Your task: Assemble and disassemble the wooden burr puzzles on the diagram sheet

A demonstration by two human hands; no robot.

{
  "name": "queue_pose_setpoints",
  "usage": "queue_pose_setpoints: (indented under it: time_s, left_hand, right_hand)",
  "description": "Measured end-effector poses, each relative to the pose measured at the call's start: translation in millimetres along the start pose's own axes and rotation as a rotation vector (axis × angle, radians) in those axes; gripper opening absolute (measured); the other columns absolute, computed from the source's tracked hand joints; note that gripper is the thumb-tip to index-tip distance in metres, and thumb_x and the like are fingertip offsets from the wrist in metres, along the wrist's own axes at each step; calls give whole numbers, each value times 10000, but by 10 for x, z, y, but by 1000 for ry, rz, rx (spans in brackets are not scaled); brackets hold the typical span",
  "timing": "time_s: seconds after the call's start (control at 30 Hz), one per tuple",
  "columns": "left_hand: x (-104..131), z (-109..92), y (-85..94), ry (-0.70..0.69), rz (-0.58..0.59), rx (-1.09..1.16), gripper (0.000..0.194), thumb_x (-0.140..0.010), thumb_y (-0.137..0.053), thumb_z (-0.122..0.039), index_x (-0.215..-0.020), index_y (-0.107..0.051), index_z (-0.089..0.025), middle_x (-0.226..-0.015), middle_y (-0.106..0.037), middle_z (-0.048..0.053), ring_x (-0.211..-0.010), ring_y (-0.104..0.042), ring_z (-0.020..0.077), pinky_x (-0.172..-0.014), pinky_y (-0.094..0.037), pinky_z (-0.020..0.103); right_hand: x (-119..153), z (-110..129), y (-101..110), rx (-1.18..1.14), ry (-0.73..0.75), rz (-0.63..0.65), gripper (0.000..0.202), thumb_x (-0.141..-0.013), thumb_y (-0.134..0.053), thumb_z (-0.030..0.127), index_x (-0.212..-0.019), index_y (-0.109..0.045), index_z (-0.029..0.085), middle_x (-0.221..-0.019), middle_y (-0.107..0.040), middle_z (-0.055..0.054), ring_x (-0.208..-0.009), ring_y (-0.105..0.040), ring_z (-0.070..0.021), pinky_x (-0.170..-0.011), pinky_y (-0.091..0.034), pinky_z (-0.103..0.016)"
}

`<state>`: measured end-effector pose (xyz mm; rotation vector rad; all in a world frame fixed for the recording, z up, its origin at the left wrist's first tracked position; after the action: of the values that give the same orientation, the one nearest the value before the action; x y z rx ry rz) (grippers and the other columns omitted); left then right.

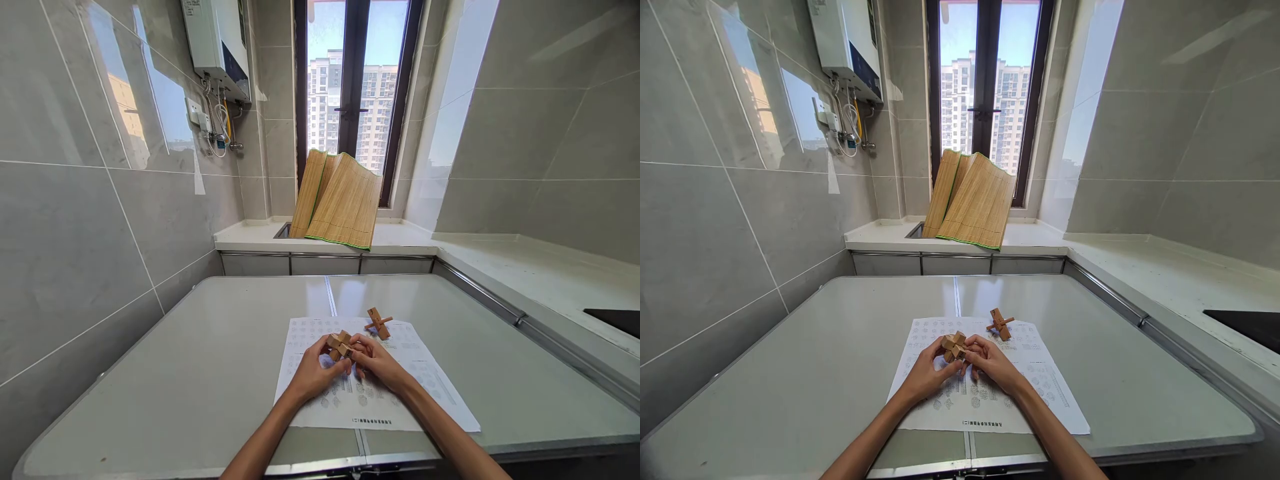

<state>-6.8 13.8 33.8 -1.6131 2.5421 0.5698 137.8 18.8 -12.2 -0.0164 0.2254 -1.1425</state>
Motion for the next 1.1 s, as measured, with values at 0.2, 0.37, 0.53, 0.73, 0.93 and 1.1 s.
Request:
queue_pose_setpoints:
  time_s: [0.2,0.37,0.53,0.73,0.93,1.1]
  left_hand:
    - [37,-35,1,15,28,-55,419,-806,-743,-385,-1190,-676,-230,-1045,-738,40,-988,-651,240,-929,-485,337]
    - [37,-7,-57,-19,159,3,560,-750,-815,-356,-1273,-652,-241,-1342,-666,76,-1197,-618,276,-1061,-459,379]
    - [54,-22,-115,-29,245,-8,609,-703,-857,-363,-1268,-673,-234,-1322,-682,84,-1203,-621,301,-1057,-469,393]
    - [65,-91,-97,-61,199,-67,596,-686,-847,-324,-1248,-676,-220,-1227,-720,56,-1142,-643,275,-1028,-488,366]
    - [42,-49,-14,-72,86,-148,600,-686,-842,-294,-1259,-675,-239,-1179,-737,31,-1111,-658,266,-1048,-483,384]
    - [42,-49,-7,-78,61,-206,586,-698,-834,-326,-1257,-671,-263,-1177,-736,21,-1093,-668,257,-1020,-502,372]
  right_hand:
    - [5,-30,-27,4,-27,48,414,-834,-755,562,-963,-577,212,-883,-689,-26,-708,-669,-165,-541,-445,-234]
    - [56,6,-101,-49,-74,208,437,-863,-721,576,-1047,-694,180,-902,-675,-42,-638,-585,-123,-607,-490,-265]
    - [108,-41,-120,0,-129,265,386,-837,-771,512,-986,-757,155,-777,-661,-24,-677,-585,-157,-704,-496,-313]
    - [87,-25,-43,28,-78,125,329,-767,-834,451,-919,-740,175,-1037,-701,-68,-931,-654,-245,-846,-507,-366]
    - [38,-36,43,-36,-9,-29,352,-696,-902,334,-877,-629,207,-1001,-727,-49,-962,-698,-249,-895,-519,-391]
    - [32,-63,59,-6,-25,-41,364,-703,-891,351,-891,-612,209,-920,-742,-33,-887,-713,-238,-837,-531,-371]
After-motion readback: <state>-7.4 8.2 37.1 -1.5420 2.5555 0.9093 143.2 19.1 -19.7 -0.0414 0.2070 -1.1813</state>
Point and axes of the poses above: each hand's wrist, its own x-axis away from the middle knuckle, its own y-axis out of the back of the hand, z = x × y, the point moved 7 cm from there along -x, towards the middle knuckle
